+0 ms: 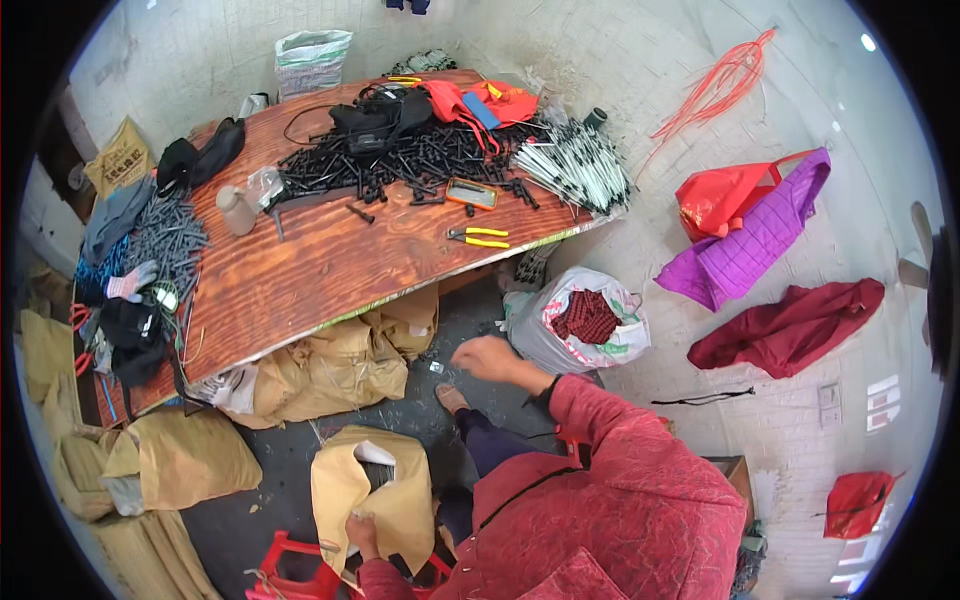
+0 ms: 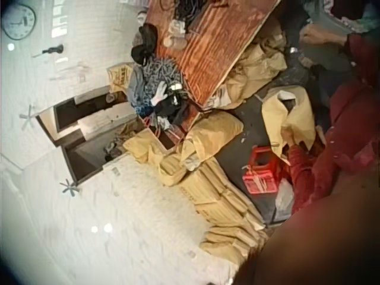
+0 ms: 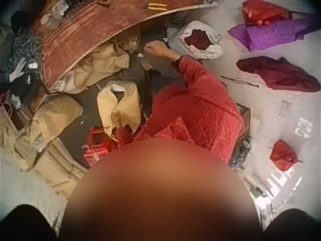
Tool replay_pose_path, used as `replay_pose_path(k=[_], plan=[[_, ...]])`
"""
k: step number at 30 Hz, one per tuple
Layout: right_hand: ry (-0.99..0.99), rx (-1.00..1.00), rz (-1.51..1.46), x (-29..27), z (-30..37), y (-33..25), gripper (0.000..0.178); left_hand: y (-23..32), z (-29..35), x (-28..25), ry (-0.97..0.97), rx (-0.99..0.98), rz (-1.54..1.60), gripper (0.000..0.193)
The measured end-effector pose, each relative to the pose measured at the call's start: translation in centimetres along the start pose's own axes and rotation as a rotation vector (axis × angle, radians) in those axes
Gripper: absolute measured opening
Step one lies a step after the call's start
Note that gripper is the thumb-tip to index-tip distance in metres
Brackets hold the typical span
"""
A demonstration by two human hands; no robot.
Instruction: Organize bundles of wire harnesses and pack them into a plastic liner inside a large paper sack.
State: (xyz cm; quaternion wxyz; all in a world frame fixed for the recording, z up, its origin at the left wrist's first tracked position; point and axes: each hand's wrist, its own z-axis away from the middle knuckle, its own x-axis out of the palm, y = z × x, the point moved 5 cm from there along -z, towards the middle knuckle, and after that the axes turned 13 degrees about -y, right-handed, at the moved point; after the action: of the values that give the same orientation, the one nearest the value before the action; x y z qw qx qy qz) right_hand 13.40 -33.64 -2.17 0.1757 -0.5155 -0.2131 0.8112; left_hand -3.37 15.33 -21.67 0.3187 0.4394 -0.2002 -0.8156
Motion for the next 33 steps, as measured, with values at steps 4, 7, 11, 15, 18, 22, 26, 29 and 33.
replay_pose_path(k=[4, 7, 11, 15, 18, 22, 26, 29, 33], plan=[[0.085, 0.135, -0.073, -7.3, -2.4, 11.6, 0.021, 0.2, -0.3, 0.0, -0.011, -0.174, -0.197, 0.027], [0.08, 0.153, 0.211, -13.0, -6.7, 16.4, 0.023, 0.4, 0.2, 0.2, 0.023, -0.297, -0.305, 0.028], [0.261, 0.196, 0.181, -19.4, -9.6, 19.9, 0.029, 0.2, -0.1, 1.0, -0.06, -0.432, -0.447, 0.029], [0.211, -0.123, 0.304, -18.7, -13.9, 17.4, 0.044, -2.4, 0.0, 3.1, -0.175, -0.264, -0.877, 0.025], [0.029, -0.433, 0.356, -16.2, -17.2, 16.0, 0.06, -10.1, 4.4, 1.8, -0.318, -0.353, -1.124, 0.028], [-0.059, -0.088, 0.564, -17.9, -17.3, 19.9, 0.024, 0.7, -1.5, 2.9, 0.089, -0.513, -0.506, 0.03], [-0.158, 0.079, 0.402, -16.5, -18.6, 21.1, 0.021, 3.5, -0.1, 0.5, 0.019, -0.737, -0.285, 0.027], [-0.155, 0.19, -0.751, -15.1, -16.8, 18.4, 0.025, 2.8, 1.9, 0.1, 0.086, -0.702, -0.245, 0.026], [-0.443, 0.188, -0.671, -9.4, -10.4, 11.3, 0.03, 4.0, 3.2, -0.7, 0.188, -0.522, -0.387, 0.027]])
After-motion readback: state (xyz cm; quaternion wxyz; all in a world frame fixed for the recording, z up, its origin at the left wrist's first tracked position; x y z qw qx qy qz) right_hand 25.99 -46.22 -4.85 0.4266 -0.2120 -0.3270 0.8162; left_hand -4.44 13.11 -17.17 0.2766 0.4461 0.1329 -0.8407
